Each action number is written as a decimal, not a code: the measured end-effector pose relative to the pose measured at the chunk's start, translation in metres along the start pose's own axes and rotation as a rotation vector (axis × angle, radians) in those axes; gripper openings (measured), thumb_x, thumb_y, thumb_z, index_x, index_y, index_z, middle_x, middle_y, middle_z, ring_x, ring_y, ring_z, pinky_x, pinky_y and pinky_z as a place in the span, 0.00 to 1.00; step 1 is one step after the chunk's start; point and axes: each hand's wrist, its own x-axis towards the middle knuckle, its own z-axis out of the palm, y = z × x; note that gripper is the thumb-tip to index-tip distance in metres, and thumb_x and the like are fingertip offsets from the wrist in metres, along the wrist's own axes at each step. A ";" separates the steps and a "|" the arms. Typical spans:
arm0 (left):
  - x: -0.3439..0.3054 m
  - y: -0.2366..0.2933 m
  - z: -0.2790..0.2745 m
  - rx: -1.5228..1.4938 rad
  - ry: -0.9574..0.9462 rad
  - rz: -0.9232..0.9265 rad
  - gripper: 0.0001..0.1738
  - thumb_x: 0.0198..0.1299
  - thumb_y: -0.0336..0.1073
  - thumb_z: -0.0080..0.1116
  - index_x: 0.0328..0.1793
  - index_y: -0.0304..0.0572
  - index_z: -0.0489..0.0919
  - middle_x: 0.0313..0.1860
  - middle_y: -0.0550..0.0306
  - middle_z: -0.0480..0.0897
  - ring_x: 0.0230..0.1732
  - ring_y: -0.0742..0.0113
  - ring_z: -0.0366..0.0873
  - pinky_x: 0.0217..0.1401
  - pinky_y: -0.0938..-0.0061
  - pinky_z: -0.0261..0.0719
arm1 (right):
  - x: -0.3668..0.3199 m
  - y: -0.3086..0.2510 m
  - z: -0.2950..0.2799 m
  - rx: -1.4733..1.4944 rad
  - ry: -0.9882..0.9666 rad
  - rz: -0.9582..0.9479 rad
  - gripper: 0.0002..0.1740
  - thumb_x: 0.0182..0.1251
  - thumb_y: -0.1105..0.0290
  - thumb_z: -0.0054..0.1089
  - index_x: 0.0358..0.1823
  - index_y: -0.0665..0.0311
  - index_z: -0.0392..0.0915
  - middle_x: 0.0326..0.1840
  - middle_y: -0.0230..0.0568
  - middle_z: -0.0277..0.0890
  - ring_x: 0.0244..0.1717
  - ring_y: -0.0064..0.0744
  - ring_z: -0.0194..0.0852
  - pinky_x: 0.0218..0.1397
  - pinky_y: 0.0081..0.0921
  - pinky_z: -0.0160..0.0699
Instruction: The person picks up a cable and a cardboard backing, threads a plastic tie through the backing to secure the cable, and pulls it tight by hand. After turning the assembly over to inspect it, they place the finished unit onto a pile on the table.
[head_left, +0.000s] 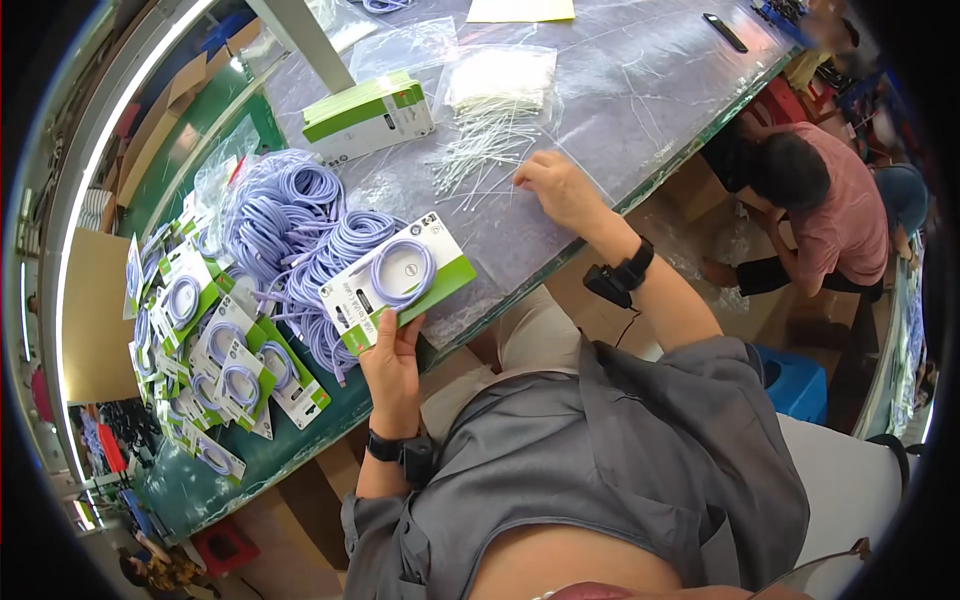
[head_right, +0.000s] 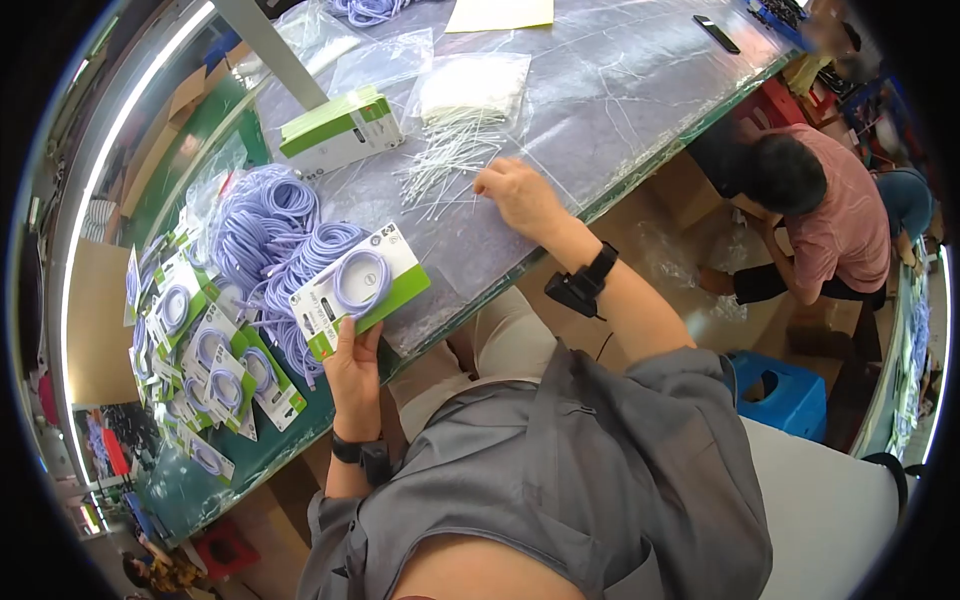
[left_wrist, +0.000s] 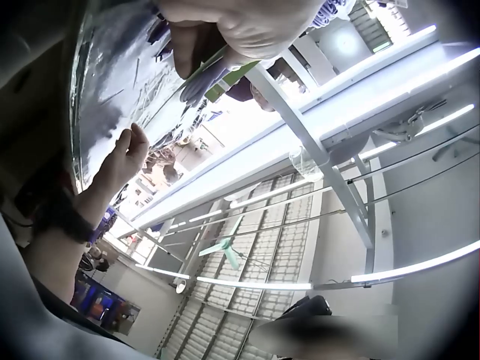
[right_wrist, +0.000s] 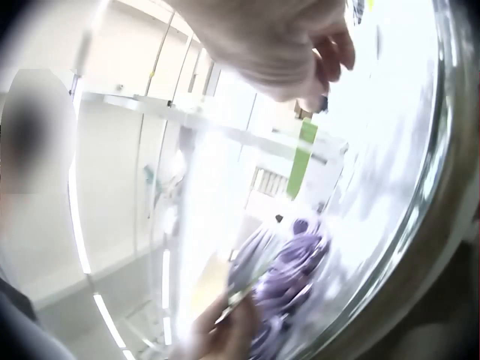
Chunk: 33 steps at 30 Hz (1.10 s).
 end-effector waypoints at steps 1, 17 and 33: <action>0.001 0.001 -0.002 0.004 -0.007 -0.005 0.19 0.65 0.25 0.49 0.63 0.40 0.68 0.55 0.54 0.77 0.53 0.61 0.79 0.54 0.63 0.83 | 0.002 0.003 0.002 -0.060 -0.019 -0.101 0.03 0.55 0.75 0.58 0.31 0.60 0.77 0.33 0.37 0.74 0.40 0.41 0.70 0.44 0.34 0.69; 0.019 -0.007 0.044 -0.409 -0.142 -0.315 0.14 0.64 0.29 0.54 0.56 0.41 0.73 0.49 0.56 0.80 0.46 0.65 0.79 0.48 0.73 0.83 | -0.002 -0.006 -0.018 -0.038 -0.161 -0.304 0.05 0.57 0.74 0.56 0.31 0.56 0.69 0.36 0.34 0.67 0.45 0.34 0.66 0.53 0.31 0.58; 0.025 -0.002 0.088 -1.362 -0.259 -0.790 0.11 0.62 0.30 0.57 0.44 0.29 0.72 0.34 0.58 0.71 0.40 0.68 0.76 0.43 0.79 0.83 | -0.013 -0.134 -0.036 0.050 0.302 -0.205 0.12 0.46 0.79 0.66 0.32 0.58 0.77 0.29 0.30 0.73 0.33 0.31 0.71 0.59 0.42 0.63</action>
